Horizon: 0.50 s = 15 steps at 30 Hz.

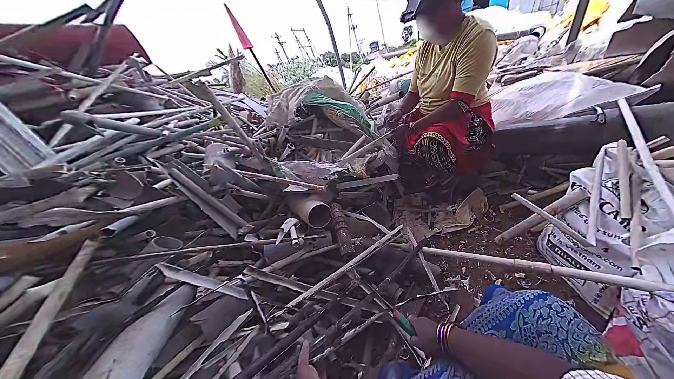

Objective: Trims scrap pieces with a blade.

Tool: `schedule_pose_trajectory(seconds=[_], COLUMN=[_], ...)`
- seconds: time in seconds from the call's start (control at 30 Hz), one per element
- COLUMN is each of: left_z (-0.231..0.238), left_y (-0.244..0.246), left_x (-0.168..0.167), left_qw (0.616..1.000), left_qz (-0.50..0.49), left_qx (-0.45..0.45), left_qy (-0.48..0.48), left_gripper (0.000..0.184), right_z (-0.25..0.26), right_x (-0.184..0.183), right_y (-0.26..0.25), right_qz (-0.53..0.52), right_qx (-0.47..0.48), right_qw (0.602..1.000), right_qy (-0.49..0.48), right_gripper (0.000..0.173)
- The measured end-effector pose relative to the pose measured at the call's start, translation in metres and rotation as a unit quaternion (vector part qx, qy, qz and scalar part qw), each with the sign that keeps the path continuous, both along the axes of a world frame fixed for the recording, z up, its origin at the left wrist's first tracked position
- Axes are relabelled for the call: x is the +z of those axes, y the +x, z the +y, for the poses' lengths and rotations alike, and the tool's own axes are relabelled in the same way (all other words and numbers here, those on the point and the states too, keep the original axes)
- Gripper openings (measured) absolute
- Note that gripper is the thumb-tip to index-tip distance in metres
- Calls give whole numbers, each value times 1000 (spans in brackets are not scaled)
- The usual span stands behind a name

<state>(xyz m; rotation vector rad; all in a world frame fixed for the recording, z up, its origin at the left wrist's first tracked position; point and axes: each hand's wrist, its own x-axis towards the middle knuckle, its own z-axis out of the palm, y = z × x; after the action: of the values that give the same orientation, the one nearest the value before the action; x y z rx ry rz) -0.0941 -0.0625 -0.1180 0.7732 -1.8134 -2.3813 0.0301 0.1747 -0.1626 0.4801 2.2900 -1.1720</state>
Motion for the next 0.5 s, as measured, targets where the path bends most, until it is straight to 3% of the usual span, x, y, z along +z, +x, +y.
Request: schedule_pose_trajectory(seconds=[0.1, 0.27, 0.33, 0.43, 0.5], left_z=[16, 23, 14, -12, -36], left_y=[12, 10, 9, -5, -6], left_x=[10, 41, 57, 75, 83], left_qw=[995, 993, 993, 979, 958], left_qz=[-57, 4, 59, 183, 252], left_qx=[-80, -79, -67, -35, -24], left_qy=[-2, 85, 80, 89, 132], left_gripper=[40, 27, 33, 39, 46], right_z=[2, 13, 19, 31, 37], right_x=[-1, 20, 29, 39, 36], right_y=[-4, -9, -8, -19, -25], right_qz=[-17, 55, 134, 252, 286], right_qx=[-61, -195, -278, -405, -450], right_qw=[998, 979, 949, 873, 834], right_qy=[-14, -34, -58, -106, -138], right_gripper=[49, 36, 35, 34, 23])
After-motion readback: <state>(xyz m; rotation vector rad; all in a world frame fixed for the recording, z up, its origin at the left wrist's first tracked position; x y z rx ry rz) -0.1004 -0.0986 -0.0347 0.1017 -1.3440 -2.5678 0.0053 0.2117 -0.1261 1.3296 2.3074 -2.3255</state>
